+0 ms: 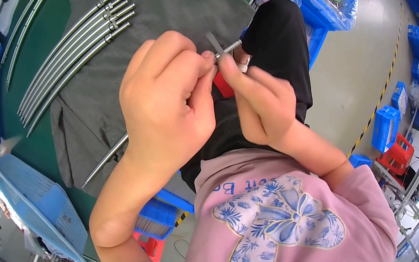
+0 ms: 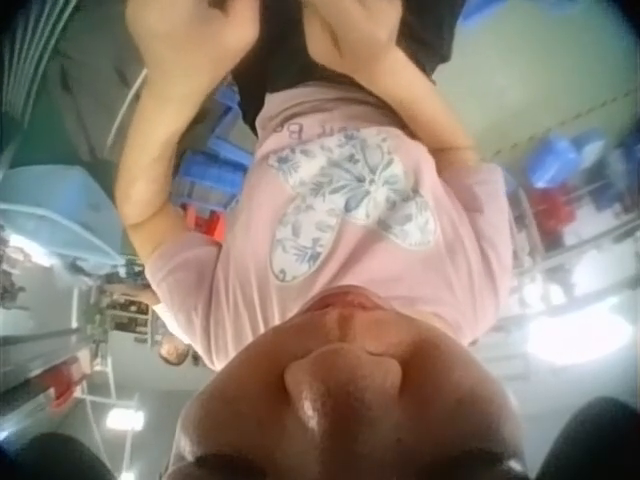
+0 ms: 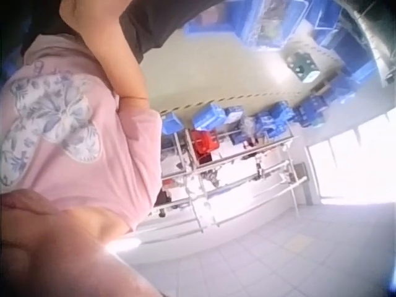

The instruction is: Using a small hand tool to debur or file the ends of metal rods at an assembly station.

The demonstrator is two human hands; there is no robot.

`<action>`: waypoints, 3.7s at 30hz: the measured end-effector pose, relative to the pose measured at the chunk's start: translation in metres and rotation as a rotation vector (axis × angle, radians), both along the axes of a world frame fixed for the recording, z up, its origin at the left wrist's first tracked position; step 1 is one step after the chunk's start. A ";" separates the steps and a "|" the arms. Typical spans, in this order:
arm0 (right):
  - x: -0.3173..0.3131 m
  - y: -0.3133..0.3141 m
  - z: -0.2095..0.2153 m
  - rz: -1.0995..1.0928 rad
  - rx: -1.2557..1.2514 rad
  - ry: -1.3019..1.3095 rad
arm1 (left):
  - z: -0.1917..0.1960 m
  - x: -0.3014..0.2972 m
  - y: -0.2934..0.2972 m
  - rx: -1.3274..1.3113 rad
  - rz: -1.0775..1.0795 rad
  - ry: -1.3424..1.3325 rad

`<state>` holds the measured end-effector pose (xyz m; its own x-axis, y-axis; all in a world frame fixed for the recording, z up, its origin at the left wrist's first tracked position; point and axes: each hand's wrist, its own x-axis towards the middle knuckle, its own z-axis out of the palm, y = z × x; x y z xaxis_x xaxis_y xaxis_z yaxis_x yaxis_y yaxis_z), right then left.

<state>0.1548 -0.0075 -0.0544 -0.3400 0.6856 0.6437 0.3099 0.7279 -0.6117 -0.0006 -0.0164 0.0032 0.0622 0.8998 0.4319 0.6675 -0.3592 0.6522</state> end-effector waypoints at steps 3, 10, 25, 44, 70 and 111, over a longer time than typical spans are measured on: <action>0.004 -0.007 -0.001 0.018 -0.059 -0.027 | 0.001 -0.001 0.000 -0.002 0.005 -0.003; -0.002 0.000 -0.002 0.036 -0.018 0.009 | 0.002 -0.002 0.001 0.014 0.003 0.005; -0.003 -0.001 -0.001 0.009 -0.020 -0.004 | 0.006 -0.002 0.001 -0.004 0.014 0.048; 0.036 -0.020 0.019 0.135 -0.344 0.049 | 0.010 -0.010 -0.004 -0.014 -0.041 0.184; 0.027 -0.019 0.025 0.150 -0.334 -0.028 | 0.003 -0.010 -0.001 0.117 -0.032 0.211; 0.000 -0.004 0.021 -0.023 -0.071 -0.110 | 0.003 -0.004 0.001 0.164 -0.035 0.233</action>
